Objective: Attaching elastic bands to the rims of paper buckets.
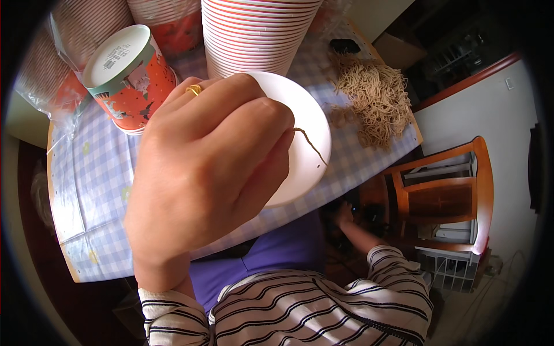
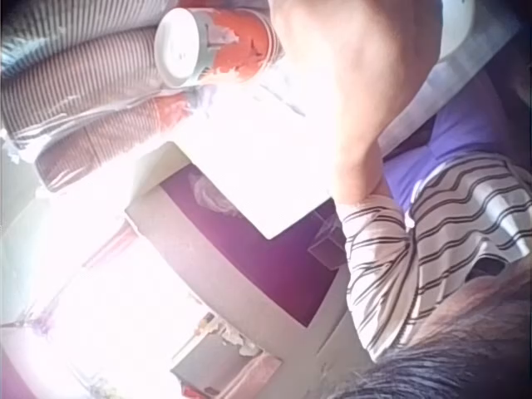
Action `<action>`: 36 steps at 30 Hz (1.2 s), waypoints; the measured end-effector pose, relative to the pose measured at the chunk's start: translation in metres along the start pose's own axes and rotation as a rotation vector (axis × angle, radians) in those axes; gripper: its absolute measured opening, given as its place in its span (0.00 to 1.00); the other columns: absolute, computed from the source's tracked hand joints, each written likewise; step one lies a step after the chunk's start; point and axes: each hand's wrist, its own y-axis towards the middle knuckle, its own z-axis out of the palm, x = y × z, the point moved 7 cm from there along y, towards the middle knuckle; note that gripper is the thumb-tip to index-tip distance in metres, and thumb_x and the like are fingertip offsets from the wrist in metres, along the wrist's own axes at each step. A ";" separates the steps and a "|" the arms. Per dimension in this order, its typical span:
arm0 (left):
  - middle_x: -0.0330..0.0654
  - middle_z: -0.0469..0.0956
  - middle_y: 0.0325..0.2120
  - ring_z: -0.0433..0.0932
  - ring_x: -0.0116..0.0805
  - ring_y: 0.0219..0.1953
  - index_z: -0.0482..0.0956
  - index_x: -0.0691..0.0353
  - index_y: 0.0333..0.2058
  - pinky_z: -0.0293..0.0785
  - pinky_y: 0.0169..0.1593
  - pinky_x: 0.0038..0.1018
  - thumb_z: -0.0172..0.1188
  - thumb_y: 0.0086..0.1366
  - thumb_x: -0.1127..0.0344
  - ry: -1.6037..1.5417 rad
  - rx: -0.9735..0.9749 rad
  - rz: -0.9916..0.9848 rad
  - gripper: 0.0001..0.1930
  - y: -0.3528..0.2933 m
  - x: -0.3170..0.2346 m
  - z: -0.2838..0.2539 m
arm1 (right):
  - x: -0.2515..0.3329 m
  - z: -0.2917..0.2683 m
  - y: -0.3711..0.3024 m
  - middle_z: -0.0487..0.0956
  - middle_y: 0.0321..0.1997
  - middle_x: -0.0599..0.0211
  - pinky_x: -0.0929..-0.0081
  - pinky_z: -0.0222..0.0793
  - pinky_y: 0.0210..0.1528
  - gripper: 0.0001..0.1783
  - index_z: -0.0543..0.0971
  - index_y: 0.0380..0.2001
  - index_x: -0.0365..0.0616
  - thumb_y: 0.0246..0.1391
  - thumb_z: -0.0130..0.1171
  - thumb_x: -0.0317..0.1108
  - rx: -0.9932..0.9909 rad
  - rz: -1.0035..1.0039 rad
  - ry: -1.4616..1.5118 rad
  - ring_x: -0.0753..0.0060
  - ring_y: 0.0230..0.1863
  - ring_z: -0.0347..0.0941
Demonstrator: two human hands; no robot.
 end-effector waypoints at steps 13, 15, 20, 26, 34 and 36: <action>0.41 0.74 0.21 0.74 0.35 0.24 0.76 0.64 0.24 0.71 0.29 0.26 0.61 0.42 0.81 0.026 0.002 0.035 0.09 0.001 -0.001 -0.001 | 0.007 -0.005 -0.003 0.60 0.58 0.54 0.58 0.71 0.49 0.52 0.61 0.53 0.42 0.27 0.71 0.57 -0.002 0.020 0.011 0.47 0.53 0.68; 0.41 0.74 0.21 0.74 0.35 0.24 0.76 0.64 0.24 0.71 0.29 0.26 0.61 0.42 0.81 0.028 0.002 0.041 0.09 0.001 -0.002 -0.001 | 0.005 -0.003 -0.001 0.60 0.57 0.54 0.58 0.71 0.49 0.51 0.62 0.53 0.42 0.28 0.71 0.57 -0.006 0.027 0.011 0.47 0.52 0.68; 0.41 0.74 0.21 0.74 0.35 0.24 0.76 0.63 0.25 0.70 0.29 0.26 0.61 0.42 0.81 0.016 0.008 0.042 0.09 0.001 -0.003 -0.002 | -0.001 0.006 -0.003 0.58 0.59 0.51 0.58 0.71 0.49 0.46 0.62 0.53 0.42 0.33 0.68 0.55 -0.005 -0.013 -0.064 0.47 0.52 0.69; 0.40 0.74 0.21 0.73 0.35 0.23 0.76 0.64 0.25 0.70 0.28 0.26 0.61 0.42 0.81 0.011 0.003 0.044 0.09 -0.002 -0.002 -0.003 | 0.009 -0.022 -0.031 0.63 0.60 0.49 0.59 0.71 0.47 0.35 0.67 0.51 0.43 0.41 0.64 0.49 -0.063 -0.050 -0.145 0.49 0.49 0.71; 0.40 0.74 0.21 0.73 0.35 0.23 0.75 0.63 0.25 0.69 0.27 0.26 0.61 0.44 0.81 0.003 0.017 0.041 0.08 0.004 -0.003 -0.001 | 0.169 -0.213 -0.221 0.78 0.23 0.66 0.77 0.67 0.29 0.09 0.80 0.27 0.41 0.50 0.62 0.35 0.801 -1.332 0.045 0.73 0.26 0.74; 0.40 0.74 0.21 0.73 0.35 0.23 0.75 0.63 0.25 0.69 0.27 0.26 0.61 0.44 0.81 0.027 0.024 0.042 0.08 -0.001 0.003 0.000 | 0.203 -0.267 -0.252 0.76 0.23 0.67 0.78 0.66 0.28 0.05 0.78 0.23 0.39 0.47 0.63 0.28 0.651 -1.455 0.250 0.73 0.25 0.73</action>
